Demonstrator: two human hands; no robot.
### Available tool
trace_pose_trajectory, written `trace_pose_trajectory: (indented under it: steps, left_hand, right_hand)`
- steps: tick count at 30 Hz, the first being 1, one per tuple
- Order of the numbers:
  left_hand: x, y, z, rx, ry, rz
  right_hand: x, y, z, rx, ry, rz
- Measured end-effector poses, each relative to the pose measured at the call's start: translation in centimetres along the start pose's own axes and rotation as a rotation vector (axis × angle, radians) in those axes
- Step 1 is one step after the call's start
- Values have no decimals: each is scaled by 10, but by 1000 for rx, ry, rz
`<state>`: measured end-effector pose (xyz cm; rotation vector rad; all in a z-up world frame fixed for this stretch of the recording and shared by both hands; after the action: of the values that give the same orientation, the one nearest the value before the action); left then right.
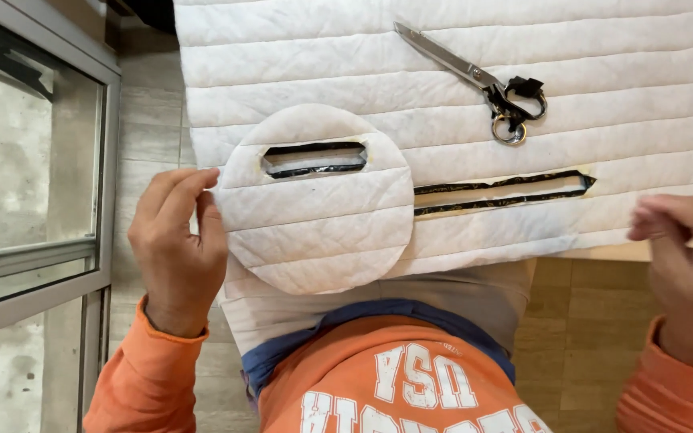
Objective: The person is attaching a black zipper strip to a cutout in a white quilted fabric piece by applying adhesive and pressing the strip into place.
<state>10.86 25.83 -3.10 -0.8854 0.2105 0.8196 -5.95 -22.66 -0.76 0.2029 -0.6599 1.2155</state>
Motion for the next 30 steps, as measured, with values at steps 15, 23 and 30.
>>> trace_pose_trajectory:
  steps: [15, 23, 30]
  left_hand:
    - [32, 24, -14, 88, -169, 283]
    - [19, -18, 9, 188, 52, 275]
    - [9, -93, -55, 521, 161, -3]
  right_hand:
    - [205, -138, -234, 459, -35, 391]
    - [189, -92, -181, 599, -225, 85]
    - [146, -15, -157, 594, -406, -127]
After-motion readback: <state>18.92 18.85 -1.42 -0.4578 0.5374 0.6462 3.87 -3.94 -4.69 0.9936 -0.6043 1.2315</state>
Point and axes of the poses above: each hand's wrist, its own y-axis away from the middle knuckle, its own z-axis out of the back of the hand, x = y × z, the point moved 6 cm from there along -y, towards the middle knuckle, and after that the axes turned 10 degrees about -z, right-handed, at the moved point
